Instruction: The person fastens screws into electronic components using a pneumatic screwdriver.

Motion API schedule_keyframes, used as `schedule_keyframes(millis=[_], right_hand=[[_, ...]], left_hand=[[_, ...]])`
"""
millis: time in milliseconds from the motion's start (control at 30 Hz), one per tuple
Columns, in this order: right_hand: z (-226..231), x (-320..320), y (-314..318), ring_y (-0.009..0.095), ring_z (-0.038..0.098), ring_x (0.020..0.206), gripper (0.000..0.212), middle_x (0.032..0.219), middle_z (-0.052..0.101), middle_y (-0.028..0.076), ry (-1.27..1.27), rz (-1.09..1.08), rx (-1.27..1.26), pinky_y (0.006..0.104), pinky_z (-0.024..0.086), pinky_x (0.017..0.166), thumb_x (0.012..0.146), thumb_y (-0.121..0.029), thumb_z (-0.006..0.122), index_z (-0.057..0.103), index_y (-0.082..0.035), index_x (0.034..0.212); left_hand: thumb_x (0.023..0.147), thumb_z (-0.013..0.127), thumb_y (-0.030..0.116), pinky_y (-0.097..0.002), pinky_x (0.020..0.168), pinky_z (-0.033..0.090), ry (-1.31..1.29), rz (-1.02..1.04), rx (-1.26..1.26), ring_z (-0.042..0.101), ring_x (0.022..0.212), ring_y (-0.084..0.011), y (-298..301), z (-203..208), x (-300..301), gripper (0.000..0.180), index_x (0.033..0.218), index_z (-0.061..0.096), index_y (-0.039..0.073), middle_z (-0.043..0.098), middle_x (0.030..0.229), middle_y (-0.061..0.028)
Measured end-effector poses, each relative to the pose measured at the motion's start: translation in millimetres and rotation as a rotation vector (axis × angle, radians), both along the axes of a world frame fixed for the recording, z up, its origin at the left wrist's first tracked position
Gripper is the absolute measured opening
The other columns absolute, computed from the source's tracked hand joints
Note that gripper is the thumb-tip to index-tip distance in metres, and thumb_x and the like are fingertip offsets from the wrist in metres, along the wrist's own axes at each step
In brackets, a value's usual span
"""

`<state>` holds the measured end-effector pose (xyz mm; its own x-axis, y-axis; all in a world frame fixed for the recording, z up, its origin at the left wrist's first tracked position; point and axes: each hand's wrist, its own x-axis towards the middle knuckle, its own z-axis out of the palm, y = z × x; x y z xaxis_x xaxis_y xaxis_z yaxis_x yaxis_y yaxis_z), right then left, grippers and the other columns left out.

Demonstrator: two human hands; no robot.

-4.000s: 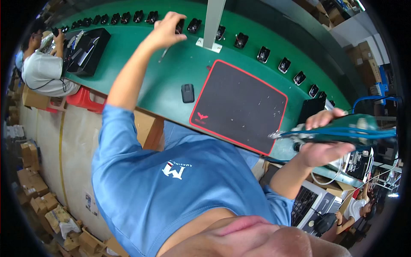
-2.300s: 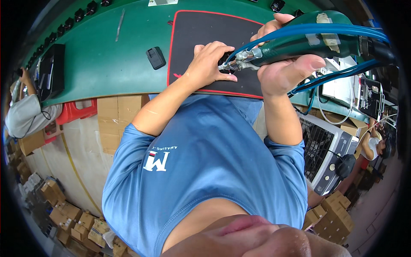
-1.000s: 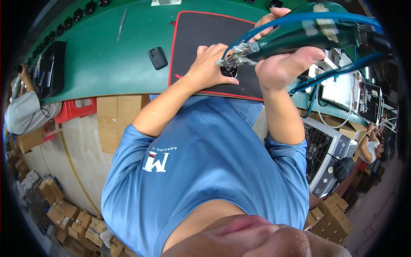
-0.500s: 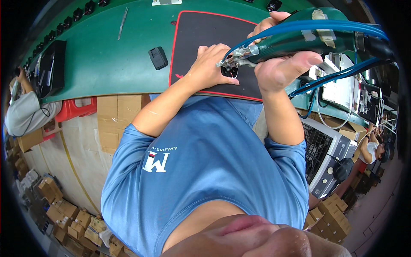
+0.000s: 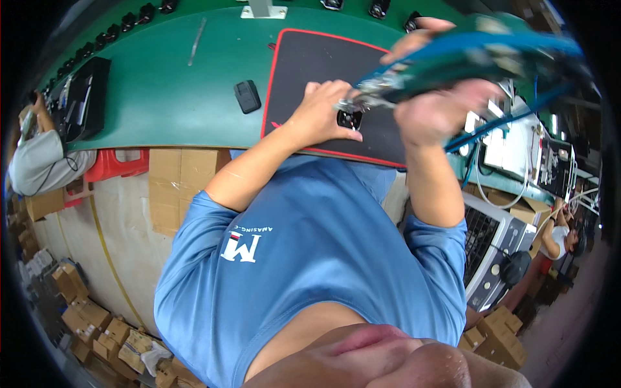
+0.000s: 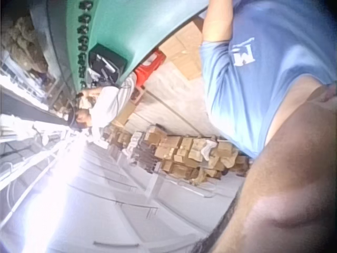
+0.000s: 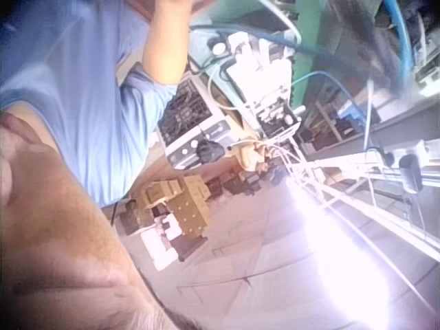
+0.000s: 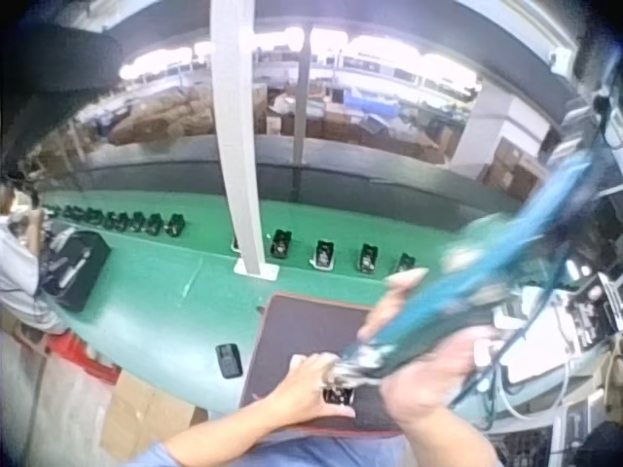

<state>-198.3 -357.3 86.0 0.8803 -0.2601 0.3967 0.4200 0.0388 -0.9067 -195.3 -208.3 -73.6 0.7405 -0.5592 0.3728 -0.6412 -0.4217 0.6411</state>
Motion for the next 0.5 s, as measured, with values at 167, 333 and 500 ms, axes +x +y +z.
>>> schedule_keyframes(millis=[167, 333, 500], right_hand=[[82, -15, -65, 0.018, 0.05, 0.081, 0.106, 0.093, 0.055, 0.008, -0.425, 0.396, 0.214, 0.0327, 0.046, 0.066, 0.082, -0.092, 0.049, 0.052, 0.0, 0.135], [37, -36, -65, 0.014, 0.05, 0.067, 0.106, 0.082, 0.052, 0.006, -0.141, 0.027, 0.074, 0.0286, 0.045, 0.059, 0.084, -0.093, 0.04, 0.052, 0.002, 0.131], [-2, -50, -62, 0.013, 0.046, 0.07, 0.094, 0.084, 0.05, 0.005, -0.025, -0.056, 0.083, 0.0267, 0.042, 0.06, 0.089, -0.087, 0.043, 0.052, -0.002, 0.129]], left_hand=[[0.071, 0.09, 0.021, -0.0428, 0.104, 0.046, 0.0, -0.028, -0.1, 0.058, 0.122, -0.0339, 71, 72, 33, 0.074, 0.137, 0.059, 0.006, 0.06, 0.131, -0.0133], [0.076, 0.084, 0.017, -0.0447, 0.103, 0.049, -0.119, 0.48, 0.239, 0.06, 0.123, -0.034, 188, 93, 162, 0.069, 0.138, 0.055, 0.008, 0.059, 0.133, -0.0145], [0.078, 0.085, 0.029, -0.0576, 0.11, 0.036, -0.046, 0.598, 0.77, 0.053, 0.135, -0.0301, 241, 42, 301, 0.084, 0.149, 0.042, 0.014, 0.052, 0.147, -0.0094]])
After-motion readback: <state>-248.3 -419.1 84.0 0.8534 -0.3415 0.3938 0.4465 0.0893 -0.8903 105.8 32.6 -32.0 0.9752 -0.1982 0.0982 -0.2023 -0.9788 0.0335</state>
